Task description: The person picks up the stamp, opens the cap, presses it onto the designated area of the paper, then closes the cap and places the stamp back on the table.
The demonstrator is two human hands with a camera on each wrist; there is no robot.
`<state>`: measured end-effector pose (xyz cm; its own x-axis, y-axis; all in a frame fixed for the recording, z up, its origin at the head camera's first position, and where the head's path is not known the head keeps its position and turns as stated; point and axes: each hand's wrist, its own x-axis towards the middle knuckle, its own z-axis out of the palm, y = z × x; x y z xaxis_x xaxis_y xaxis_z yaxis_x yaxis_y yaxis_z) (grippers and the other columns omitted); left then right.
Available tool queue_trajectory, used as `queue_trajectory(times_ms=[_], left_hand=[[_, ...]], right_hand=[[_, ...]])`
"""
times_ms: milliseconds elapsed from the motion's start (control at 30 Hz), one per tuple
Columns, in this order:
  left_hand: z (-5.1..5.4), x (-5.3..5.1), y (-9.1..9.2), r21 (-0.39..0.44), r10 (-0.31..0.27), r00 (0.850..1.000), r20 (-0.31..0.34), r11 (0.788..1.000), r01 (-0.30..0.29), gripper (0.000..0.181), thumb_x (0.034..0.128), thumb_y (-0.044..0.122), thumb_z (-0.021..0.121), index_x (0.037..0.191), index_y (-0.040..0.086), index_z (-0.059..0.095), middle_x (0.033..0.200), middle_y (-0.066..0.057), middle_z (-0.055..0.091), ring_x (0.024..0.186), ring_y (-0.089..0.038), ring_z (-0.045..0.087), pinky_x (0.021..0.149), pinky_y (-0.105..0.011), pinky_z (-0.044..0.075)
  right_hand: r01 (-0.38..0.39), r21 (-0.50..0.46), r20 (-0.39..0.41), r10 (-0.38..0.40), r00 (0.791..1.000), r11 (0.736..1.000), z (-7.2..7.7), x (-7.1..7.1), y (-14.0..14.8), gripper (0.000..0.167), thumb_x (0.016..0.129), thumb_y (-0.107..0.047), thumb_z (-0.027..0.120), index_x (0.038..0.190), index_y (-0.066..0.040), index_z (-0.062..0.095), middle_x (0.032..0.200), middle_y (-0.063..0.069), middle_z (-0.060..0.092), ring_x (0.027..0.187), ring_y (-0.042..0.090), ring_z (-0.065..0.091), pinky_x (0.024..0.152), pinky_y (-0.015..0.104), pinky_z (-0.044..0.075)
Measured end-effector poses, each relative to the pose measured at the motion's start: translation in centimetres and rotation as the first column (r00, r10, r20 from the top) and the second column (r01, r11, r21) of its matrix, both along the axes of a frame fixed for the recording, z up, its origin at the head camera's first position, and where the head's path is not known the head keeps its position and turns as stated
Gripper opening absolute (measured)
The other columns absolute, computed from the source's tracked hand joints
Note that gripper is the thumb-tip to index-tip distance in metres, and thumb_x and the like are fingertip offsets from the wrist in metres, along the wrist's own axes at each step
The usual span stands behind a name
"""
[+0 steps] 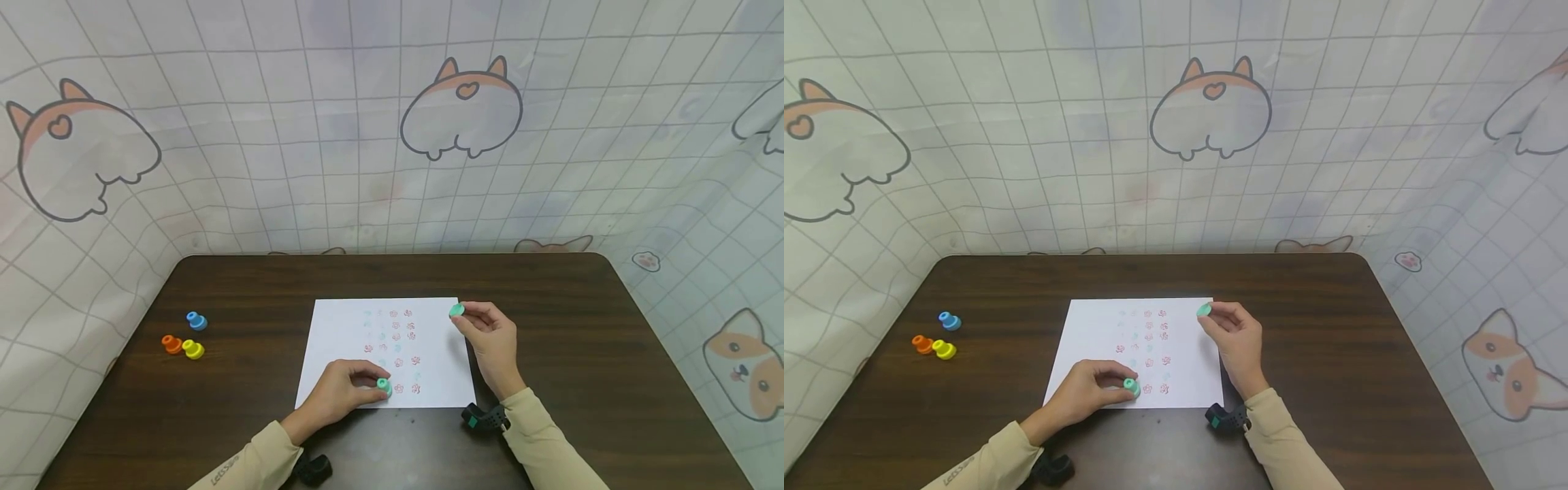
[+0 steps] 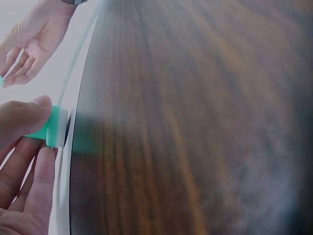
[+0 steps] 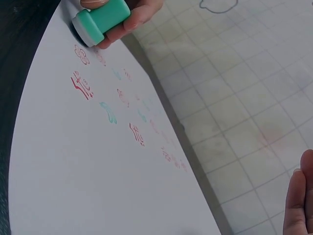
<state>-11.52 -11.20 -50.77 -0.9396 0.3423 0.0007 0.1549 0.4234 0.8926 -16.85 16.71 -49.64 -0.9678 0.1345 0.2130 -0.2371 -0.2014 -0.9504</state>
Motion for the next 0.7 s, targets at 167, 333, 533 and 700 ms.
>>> queue_trajectory(times_ms=[167, 333, 533, 700], left_hand=[[0.08, -0.06, 0.14, 0.001, -0.007, 1.000, -0.004, 1.000, 0.007, 0.022, 0.0801, 0.014, 0.089, 0.101, 0.011, 0.081, 0.104, -0.007, 0.080, 0.090, -0.014, 0.077, 0.077, -0.013, 0.057], [0.07, -0.12, 0.19, -0.023, -0.019, 1.000, -0.016, 1.000, 0.018, 0.022, 0.0806, 0.015, 0.089, 0.101, 0.013, 0.080, 0.103, -0.005, 0.080, 0.091, -0.014, 0.077, 0.079, -0.015, 0.058], [0.12, -0.19, 0.32, -0.063, -0.037, 0.998, -0.043, 0.997, 0.034, 0.020, 0.0824, 0.015, 0.087, 0.101, 0.014, 0.079, 0.103, -0.003, 0.079, 0.092, -0.014, 0.077, 0.082, -0.020, 0.061], [0.47, -0.06, 0.43, -0.075, -0.037, 0.998, -0.053, 0.997, 0.033, 0.020, 0.0824, 0.013, 0.087, 0.100, 0.015, 0.079, 0.101, -0.002, 0.079, 0.090, -0.009, 0.076, 0.081, -0.018, 0.061]], right_hand=[[0.003, 0.017, -0.005, -0.003, 1.000, 1.000, 0.03, -0.06, 0.08, 0.033, 0.086, 0.008, 0.077, 0.116, 0.012, 0.064, 0.100, -0.004, 0.074, 0.092, 0.008, 0.076, 0.086, 0.022, 0.063], [0.004, 0.024, -0.010, -0.004, 1.000, 1.000, 0.08, -0.12, 0.09, 0.034, 0.086, 0.008, 0.077, 0.117, 0.013, 0.064, 0.100, -0.004, 0.074, 0.092, 0.008, 0.076, 0.087, 0.022, 0.063], [0.000, 0.015, -0.001, 0.000, 1.000, 1.000, 0.11, -0.22, 0.12, 0.034, 0.086, 0.008, 0.077, 0.116, 0.013, 0.064, 0.099, -0.003, 0.074, 0.091, 0.008, 0.076, 0.086, 0.022, 0.063], [-0.004, 0.011, 0.002, 0.004, 1.000, 1.000, 0.11, -0.36, 0.24, 0.034, 0.085, 0.008, 0.077, 0.116, 0.013, 0.064, 0.100, -0.003, 0.074, 0.092, 0.008, 0.076, 0.086, 0.022, 0.063]])
